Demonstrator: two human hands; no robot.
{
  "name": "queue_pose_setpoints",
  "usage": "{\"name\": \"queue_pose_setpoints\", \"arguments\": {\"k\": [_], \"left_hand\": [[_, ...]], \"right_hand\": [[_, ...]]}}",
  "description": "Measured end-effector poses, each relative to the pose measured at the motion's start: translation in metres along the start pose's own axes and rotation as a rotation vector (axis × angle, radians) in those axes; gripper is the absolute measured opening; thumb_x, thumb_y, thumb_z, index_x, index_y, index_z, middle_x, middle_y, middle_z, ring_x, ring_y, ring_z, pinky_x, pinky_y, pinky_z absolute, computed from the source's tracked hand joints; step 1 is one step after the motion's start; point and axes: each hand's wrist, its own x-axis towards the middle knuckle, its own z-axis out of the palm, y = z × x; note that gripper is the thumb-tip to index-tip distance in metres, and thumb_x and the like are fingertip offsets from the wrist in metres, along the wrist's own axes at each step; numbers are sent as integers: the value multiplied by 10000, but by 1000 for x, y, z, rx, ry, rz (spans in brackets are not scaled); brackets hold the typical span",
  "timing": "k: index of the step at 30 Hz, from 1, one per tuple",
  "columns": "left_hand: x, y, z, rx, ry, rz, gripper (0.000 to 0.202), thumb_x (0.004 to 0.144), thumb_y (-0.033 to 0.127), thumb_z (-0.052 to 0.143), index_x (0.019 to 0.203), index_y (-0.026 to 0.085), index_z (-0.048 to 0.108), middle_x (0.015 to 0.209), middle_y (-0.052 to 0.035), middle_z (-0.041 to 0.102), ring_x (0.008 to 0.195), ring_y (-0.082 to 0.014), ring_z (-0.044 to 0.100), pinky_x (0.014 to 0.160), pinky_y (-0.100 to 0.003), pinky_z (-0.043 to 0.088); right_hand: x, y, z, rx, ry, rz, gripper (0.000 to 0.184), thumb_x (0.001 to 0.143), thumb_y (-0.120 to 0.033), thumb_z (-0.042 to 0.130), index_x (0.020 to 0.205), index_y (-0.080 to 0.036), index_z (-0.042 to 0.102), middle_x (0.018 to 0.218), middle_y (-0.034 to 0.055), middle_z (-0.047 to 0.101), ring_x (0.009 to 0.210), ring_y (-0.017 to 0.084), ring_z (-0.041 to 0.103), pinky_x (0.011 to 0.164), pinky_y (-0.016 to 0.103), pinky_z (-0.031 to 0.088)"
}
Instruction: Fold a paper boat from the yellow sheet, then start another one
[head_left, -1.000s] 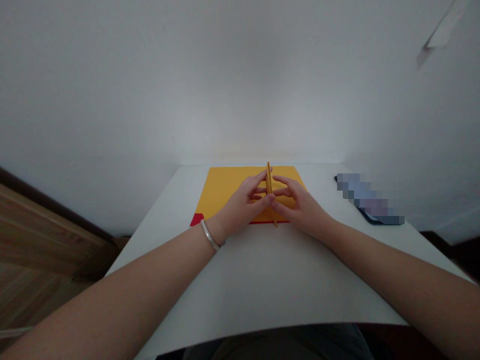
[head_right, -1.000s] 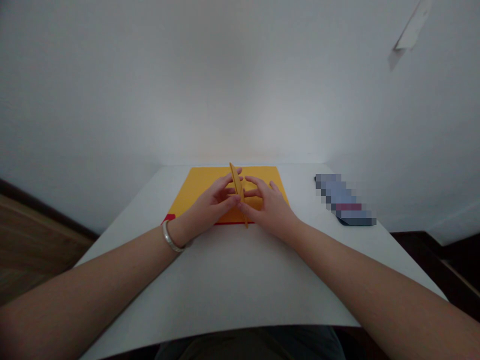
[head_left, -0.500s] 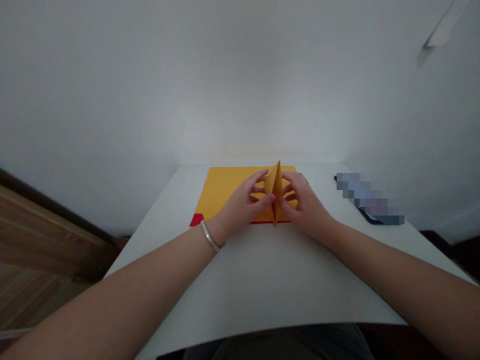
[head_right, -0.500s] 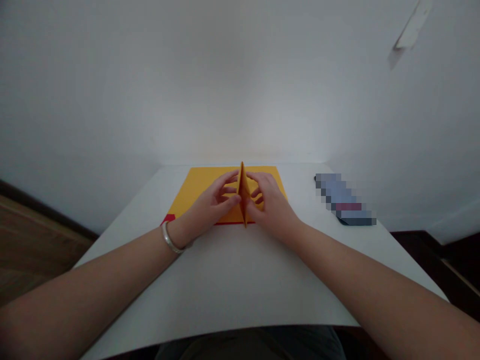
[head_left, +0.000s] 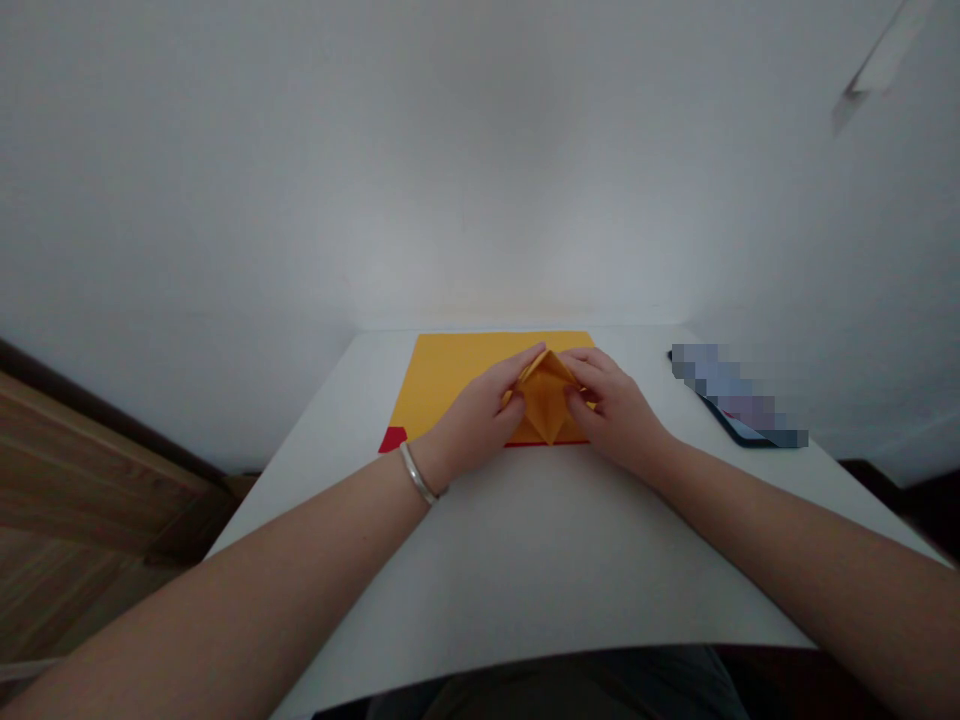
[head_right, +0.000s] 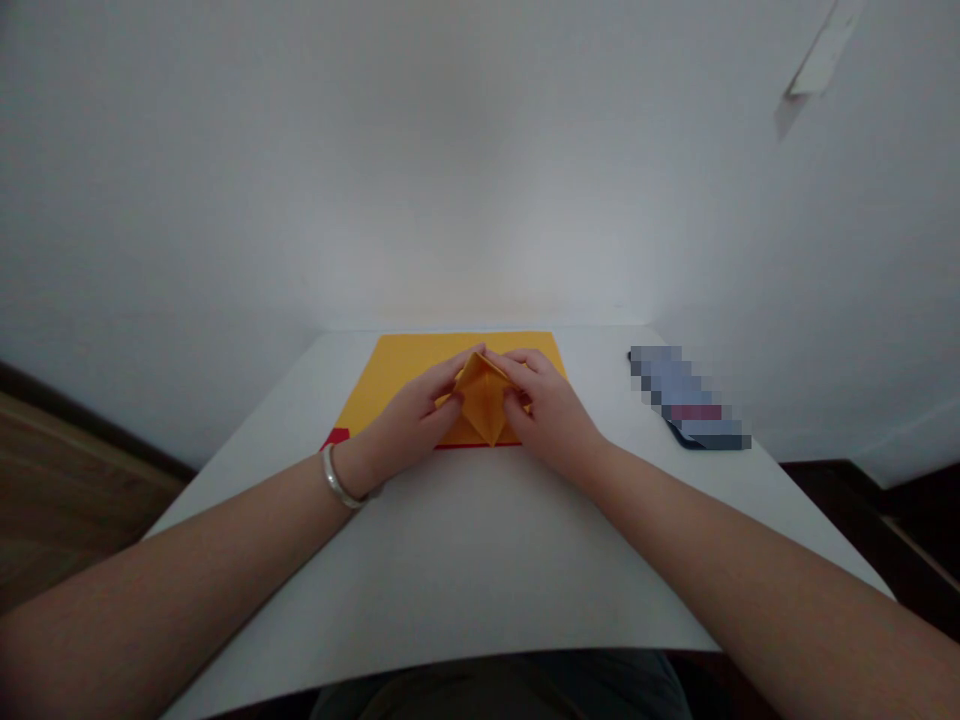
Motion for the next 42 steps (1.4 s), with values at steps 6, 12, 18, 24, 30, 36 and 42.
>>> {"name": "queue_pose_setpoints", "arguments": {"k": [6,12,18,24,30,36,42], "left_hand": [[-1,-8,-3,96,-75,26,537,822,94,348,1341,181,453,1385,-70,494,1284,-187,450,1116,-429,320],[-1,-14,-5,139,-150,67,535,804,63,355,1309,185,481,1354,-80,523,1256,-189,477,1096,-428,351],[-5,-21,-11,186,-312,67,569,779,36,398,1322,193,461,1356,-82,521,1253,-183,480,1080,-420,368],[-7,-24,-15,178,-363,53,603,734,62,517,1319,196,454,1332,-96,532,1219,-211,505,1057,-423,390],[-6,-20,-17,156,-378,34,583,744,58,496,1307,199,445,1274,-80,570,1154,-195,549,1000,-380,438],[-5,-18,-17,238,-318,81,540,716,73,509,1245,179,486,1221,-98,565,1130,-214,531,986,-388,431],[-4,-11,-17,491,-327,99,460,761,137,523,1220,174,531,1031,-97,603,963,-226,561,861,-371,467]], "right_hand": [[-2,5,-3,-14,-52,41,552,779,-60,417,1240,-304,597,1227,2,634,1145,206,568,1026,428,424],[-8,16,-6,-86,-159,51,509,811,-104,421,1249,-297,593,1248,-24,624,1145,194,583,1002,403,459],[-13,19,-12,-366,-300,-33,460,838,-174,448,1272,-256,577,1303,26,583,1124,236,598,926,418,502],[-14,17,-14,-454,-330,-6,423,869,-215,439,1263,-272,581,1188,50,665,990,250,652,800,389,520],[-15,21,-13,-350,-249,97,361,878,-272,427,1155,-240,656,962,64,703,818,204,635,682,323,477],[-14,24,-7,-114,-130,268,269,810,-212,483,1022,-225,648,614,-25,624,527,133,539,512,256,399],[-13,31,-6,-37,-127,240,260,819,-216,496,976,-245,702,825,13,721,692,160,638,642,297,500]]}}
